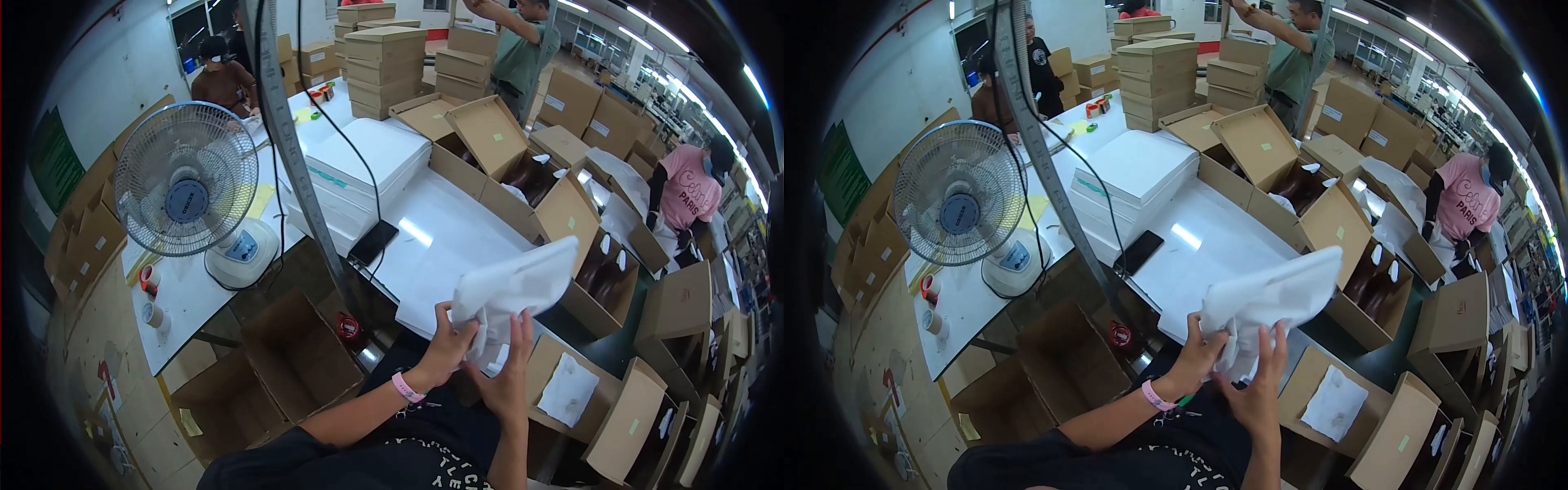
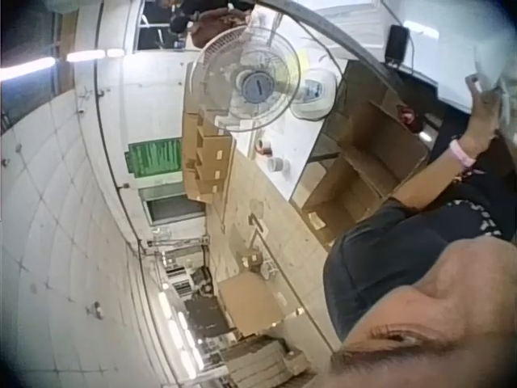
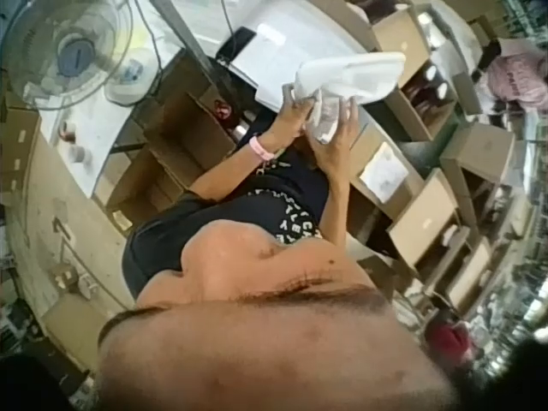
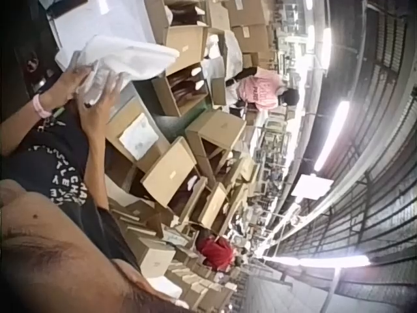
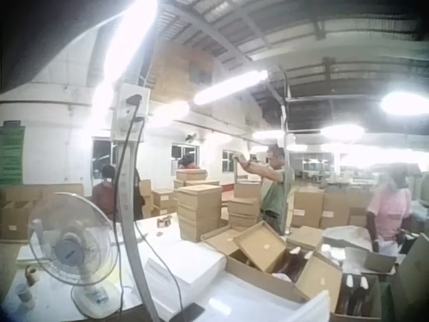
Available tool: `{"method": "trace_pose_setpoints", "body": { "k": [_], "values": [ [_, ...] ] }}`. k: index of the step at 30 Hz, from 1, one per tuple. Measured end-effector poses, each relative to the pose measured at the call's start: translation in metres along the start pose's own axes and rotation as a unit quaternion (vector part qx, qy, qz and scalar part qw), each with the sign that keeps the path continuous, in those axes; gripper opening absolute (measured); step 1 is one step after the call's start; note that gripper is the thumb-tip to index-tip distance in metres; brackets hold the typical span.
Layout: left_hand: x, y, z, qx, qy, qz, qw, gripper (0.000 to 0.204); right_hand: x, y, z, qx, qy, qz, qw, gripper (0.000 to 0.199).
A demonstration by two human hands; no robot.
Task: The person is folding and rolling thin white packing paper at a shoe manufacturing workstation.
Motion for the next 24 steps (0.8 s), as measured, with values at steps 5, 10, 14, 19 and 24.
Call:
{"method": "trace_pose_setpoints", "body": {
  "k": [5, 10, 14, 19, 24],
  "values": [
    [0.001, -0.01, 0.012, -0.025, -0.047, -0.045, 0.998, 0.05, -0.003, 0.028, 0.005, 0.039, -0.004, 0.046, 0.998, 0.107],
    [0.006, -0.017, 0.01, -0.09, -0.088, -0.074, 0.989, 0.058, 0.001, 0.043, 0.011, 0.002, 0.032, 0.019, 0.999, 0.088],
    [0.003, 0.016, 0.018, -0.239, -0.202, -0.197, 0.929, 0.071, 0.001, 0.056, 0.011, 0.027, 0.069, 0.037, 0.997, 0.082],
    [0.027, -0.029, 0.009, -0.093, -0.119, -0.097, 0.984, 0.036, 0.008, 0.062, 0.02, 0.056, 0.085, 0.061, 0.993, 0.075],
    [0.039, -0.021, 0.002, -0.025, -0.072, -0.036, 0.996, 0.04, 0.014, 0.056, 0.031, 0.182, -0.018, 0.123, 0.975, 0.076]
  ]
}}
Point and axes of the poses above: each hand's wrist, its own x-axis towards the middle knuckle, its own z-axis out of the palm, y = z × x, the point moved 2 cm from there along x, towards the middle knuckle, and after that the axes turned 3 degrees about x, right-handed, at the moved point
